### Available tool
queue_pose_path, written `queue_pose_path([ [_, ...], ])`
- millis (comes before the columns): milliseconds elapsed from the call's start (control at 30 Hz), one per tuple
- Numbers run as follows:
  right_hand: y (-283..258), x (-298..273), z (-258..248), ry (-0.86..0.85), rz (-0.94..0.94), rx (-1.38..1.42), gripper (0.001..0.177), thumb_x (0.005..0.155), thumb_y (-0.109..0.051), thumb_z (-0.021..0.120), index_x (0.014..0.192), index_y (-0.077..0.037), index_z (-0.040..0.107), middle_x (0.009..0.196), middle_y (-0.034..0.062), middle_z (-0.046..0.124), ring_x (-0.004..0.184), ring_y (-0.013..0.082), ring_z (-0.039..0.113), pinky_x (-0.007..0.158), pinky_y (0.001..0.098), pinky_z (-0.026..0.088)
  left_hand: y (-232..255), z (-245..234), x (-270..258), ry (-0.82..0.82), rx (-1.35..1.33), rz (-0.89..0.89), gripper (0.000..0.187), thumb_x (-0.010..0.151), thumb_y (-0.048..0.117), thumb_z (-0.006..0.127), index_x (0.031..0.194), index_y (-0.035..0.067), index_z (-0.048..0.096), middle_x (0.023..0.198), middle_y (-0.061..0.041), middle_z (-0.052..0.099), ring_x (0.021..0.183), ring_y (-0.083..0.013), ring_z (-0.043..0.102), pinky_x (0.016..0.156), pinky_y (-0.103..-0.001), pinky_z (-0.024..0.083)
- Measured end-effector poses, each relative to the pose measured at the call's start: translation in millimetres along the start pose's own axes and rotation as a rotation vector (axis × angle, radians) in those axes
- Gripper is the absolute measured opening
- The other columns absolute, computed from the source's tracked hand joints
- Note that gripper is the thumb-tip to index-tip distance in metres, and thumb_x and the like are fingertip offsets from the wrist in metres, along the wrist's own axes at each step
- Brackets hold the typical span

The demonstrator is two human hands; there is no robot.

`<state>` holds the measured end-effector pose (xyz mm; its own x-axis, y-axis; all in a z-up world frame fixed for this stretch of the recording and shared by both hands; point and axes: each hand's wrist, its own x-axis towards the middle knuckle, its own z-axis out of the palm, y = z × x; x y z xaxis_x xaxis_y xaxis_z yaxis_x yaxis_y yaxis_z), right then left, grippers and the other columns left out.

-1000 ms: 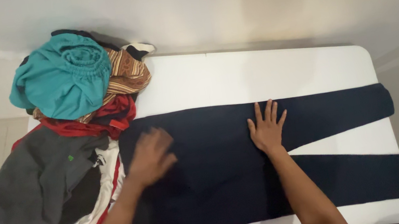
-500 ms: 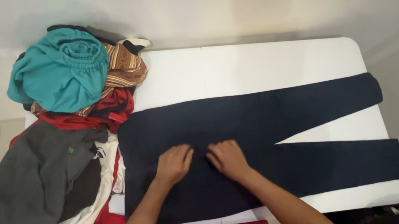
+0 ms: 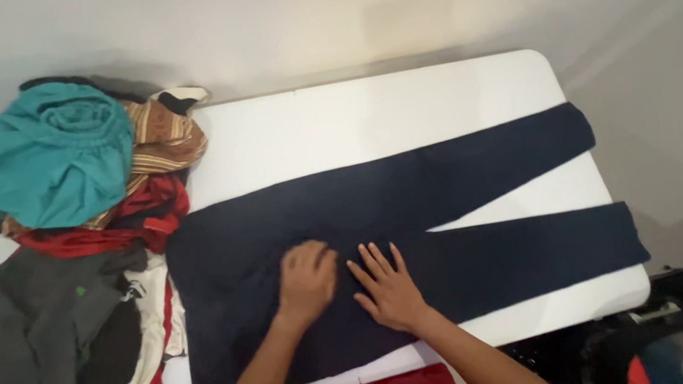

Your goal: The person picks up a pair of trousers from a pile, folds them on a table, and places them into a suitcase already containing several other folded items of clothing.

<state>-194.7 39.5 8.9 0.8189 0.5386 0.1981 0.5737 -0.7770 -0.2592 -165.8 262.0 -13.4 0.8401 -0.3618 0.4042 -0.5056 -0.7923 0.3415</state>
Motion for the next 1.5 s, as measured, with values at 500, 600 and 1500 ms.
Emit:
queue_pose_path([
  [500, 245, -175, -44, -0.143, 0.619, -0.358, 0.069, 0.102, -0.055, 0.030, 0.163, -0.022, 0.021, 0.169, 0.0161, 0.009, 0.155, 0.0331, 0.003, 0.121, 0.0614, -0.005, 30, -1, 9, -0.418, 0.060, -0.011, 0.082, 0.091, 0.056, 0.057, 0.156, 0.012, 0.034, 0.162, -0.021, 0.025, 0.151, -0.0408, 0.018, 0.121, -0.056, 0.011],
  [600, 286, -208, -61, -0.249, 0.842, -0.320, 0.068, 0.102, -0.056, 0.028, 0.163, -0.027, 0.021, 0.170, 0.0110, 0.009, 0.157, 0.0349, 0.001, 0.122, 0.0614, -0.005, 36, -3, 11, -0.389, 0.073, -0.023, 0.081, 0.088, 0.055, 0.060, 0.154, 0.013, 0.037, 0.162, -0.020, 0.026, 0.151, -0.0397, 0.020, 0.121, -0.057, 0.013],
  [1500, 438, -257, -105, 0.062, 1.265, -0.105, 0.043, 0.111, -0.045, 0.042, 0.111, -0.008, 0.062, 0.103, 0.0274, 0.071, 0.098, 0.0505, 0.065, 0.084, 0.0586, 0.050, 207, 72, 82, -0.641, -0.103, 0.188, 0.093, 0.087, 0.062, 0.065, 0.153, 0.003, 0.038, 0.162, -0.024, 0.027, 0.152, -0.0385, 0.021, 0.123, -0.051, 0.015],
])
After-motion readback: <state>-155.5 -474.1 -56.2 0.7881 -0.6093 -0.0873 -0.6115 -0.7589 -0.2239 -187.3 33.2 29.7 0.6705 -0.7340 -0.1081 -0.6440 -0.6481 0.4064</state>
